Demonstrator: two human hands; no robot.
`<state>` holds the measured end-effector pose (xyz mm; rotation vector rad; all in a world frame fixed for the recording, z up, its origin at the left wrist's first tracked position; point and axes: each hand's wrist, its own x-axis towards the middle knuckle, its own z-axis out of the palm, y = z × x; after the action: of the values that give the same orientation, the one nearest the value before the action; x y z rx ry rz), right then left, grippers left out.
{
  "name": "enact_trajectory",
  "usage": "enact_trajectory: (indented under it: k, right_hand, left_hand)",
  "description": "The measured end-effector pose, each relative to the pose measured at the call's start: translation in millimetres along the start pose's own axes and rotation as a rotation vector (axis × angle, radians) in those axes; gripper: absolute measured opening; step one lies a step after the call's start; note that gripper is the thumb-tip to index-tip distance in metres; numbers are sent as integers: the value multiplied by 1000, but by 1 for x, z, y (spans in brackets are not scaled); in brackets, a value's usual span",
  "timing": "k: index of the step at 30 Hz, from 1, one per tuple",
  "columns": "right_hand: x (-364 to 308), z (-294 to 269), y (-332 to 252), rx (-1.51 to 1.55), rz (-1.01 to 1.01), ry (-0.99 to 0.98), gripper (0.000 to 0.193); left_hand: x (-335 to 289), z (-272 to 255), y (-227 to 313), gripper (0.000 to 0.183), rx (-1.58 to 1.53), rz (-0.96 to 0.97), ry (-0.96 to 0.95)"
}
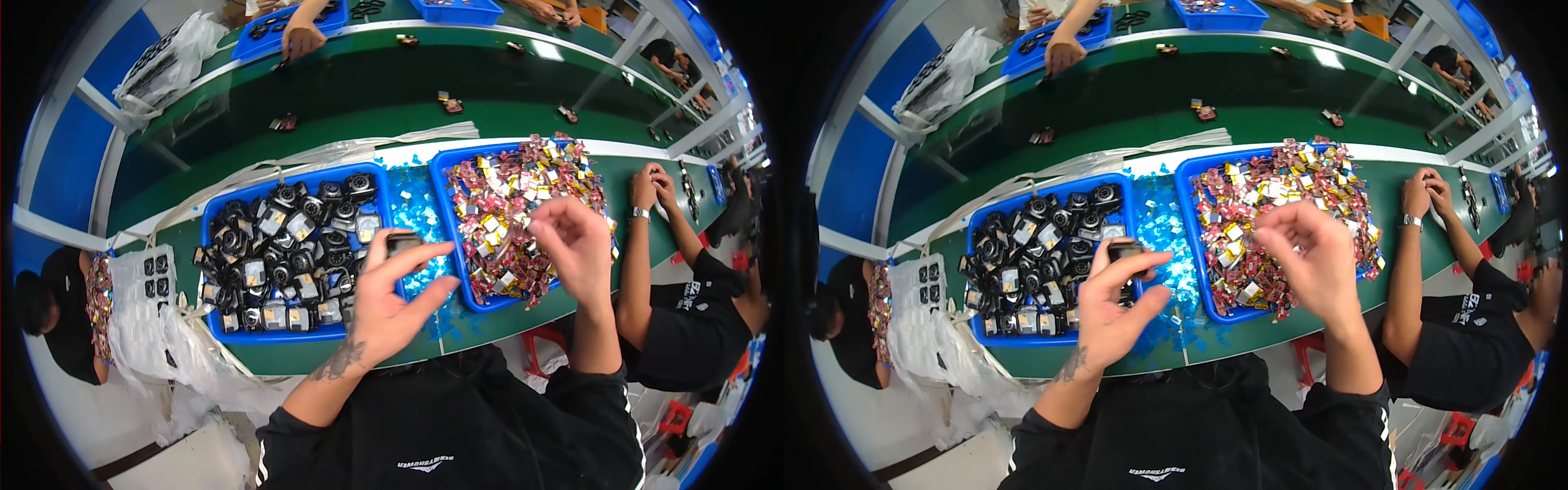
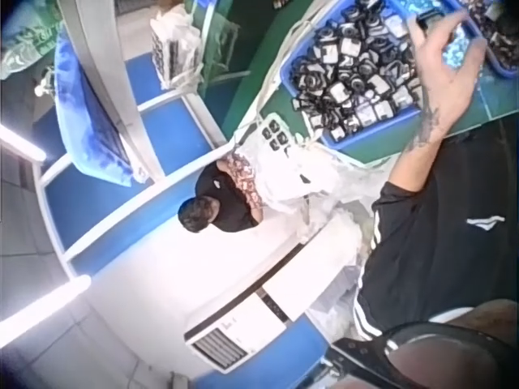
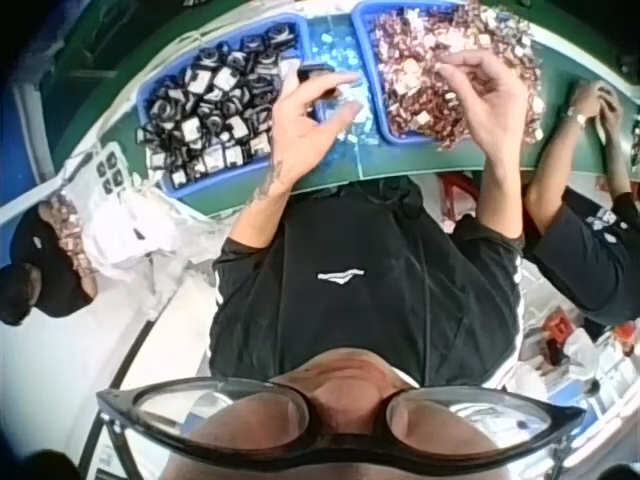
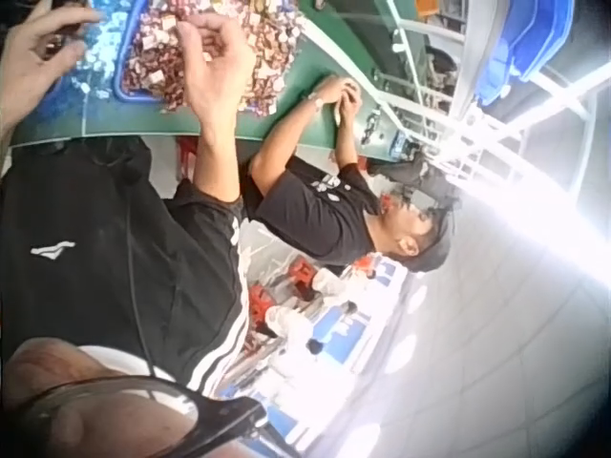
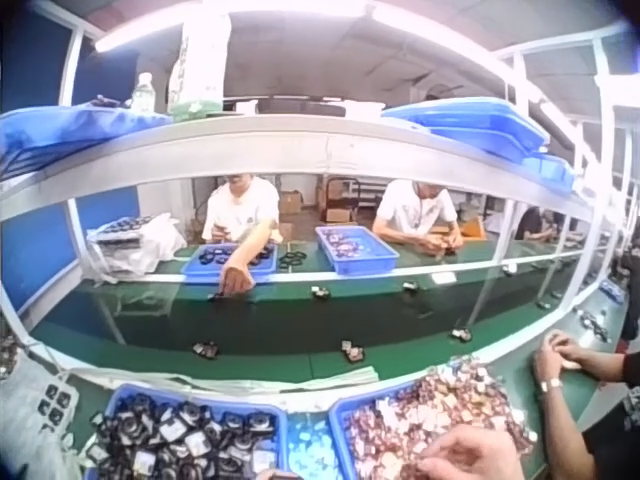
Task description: The worker is seen assembling small electronic components into a smartwatch casing on a production line.
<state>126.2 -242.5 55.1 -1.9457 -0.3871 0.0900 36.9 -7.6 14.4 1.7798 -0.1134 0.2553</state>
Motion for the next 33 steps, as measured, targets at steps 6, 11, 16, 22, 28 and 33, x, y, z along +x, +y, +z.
enact_trajectory:
  k: [6, 11, 16, 22, 28, 33]
  right_hand:
    - [-27, 38, -14, 443, 58, -187, 11]
    - [-28, 50, -11, 492, 86, -258, 11]
    - [-29, 57, -16, 469, 121, -304, 11]
    - [-27, 59, -12, 507, 160, -382, 11]
    - [-20, 57, -29, 104, -61, -372, 6]
    - [-15, 53, -42, -37, -141, -452, 4]
  left_hand:
    - [8, 12, 13, 20, 51, 140, -98]
    - [-6, 3, 18, 16, 102, 100, -10]
    - [-17, 4, 15, 18, 353, 198, 171]
    - [-23, 0, 12, 16, 385, 198, 186]
    - [-25, -9, 13, 15, 282, 127, 74]
    - [-25, -16, 14, 14, 235, 81, -24]
